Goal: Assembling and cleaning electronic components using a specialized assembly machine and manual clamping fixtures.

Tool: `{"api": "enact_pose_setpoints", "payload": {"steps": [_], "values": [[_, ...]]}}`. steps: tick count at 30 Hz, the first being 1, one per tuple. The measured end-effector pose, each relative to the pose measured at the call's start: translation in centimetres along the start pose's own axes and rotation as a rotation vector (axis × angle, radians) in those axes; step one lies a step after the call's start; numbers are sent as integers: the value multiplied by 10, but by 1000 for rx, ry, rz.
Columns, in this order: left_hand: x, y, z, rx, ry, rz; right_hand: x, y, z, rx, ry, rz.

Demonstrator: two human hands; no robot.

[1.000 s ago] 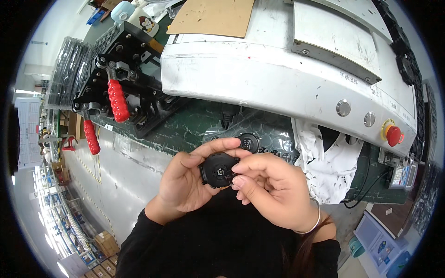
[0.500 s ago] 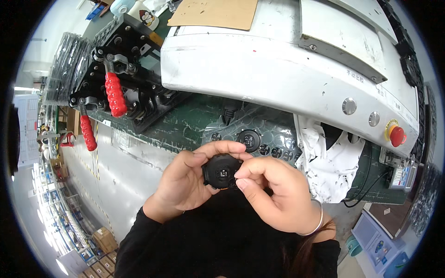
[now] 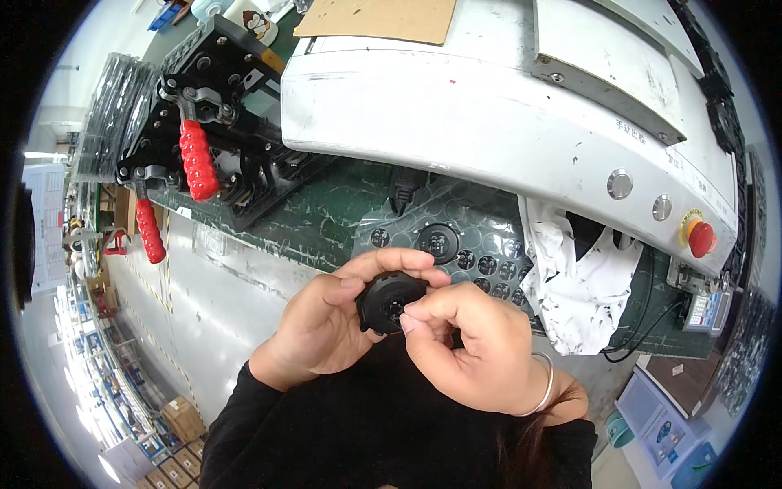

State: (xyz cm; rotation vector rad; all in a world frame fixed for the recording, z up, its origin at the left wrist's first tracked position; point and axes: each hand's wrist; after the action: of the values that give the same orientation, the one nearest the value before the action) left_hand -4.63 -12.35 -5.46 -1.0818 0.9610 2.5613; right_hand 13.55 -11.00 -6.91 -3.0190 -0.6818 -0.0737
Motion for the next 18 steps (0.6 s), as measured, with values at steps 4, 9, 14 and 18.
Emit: {"api": "enact_pose_setpoints", "payload": {"steps": [4,9,14,18], "values": [[2,1,0,-2,6,-6,4,-1,-6,-52,55,-113],[3,1,-2,-6,17,-7,4,-3,-8,-29,90,-116],[2,1,-1,-13,19,-7,4,-3,-8,-12,101,-111],[2,0,-2,-19,19,-8,4,-3,-5,16,113,-111]]}}
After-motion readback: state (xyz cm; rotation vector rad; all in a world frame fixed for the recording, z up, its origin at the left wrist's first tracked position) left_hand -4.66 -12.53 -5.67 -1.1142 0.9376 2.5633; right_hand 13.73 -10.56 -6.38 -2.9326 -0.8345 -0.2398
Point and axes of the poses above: each hand's wrist, its own y-axis away from the middle knuckle, its own x-axis out of the back of the hand, z = x × y, and after that the axes turned 1 degree about -y, right-handed
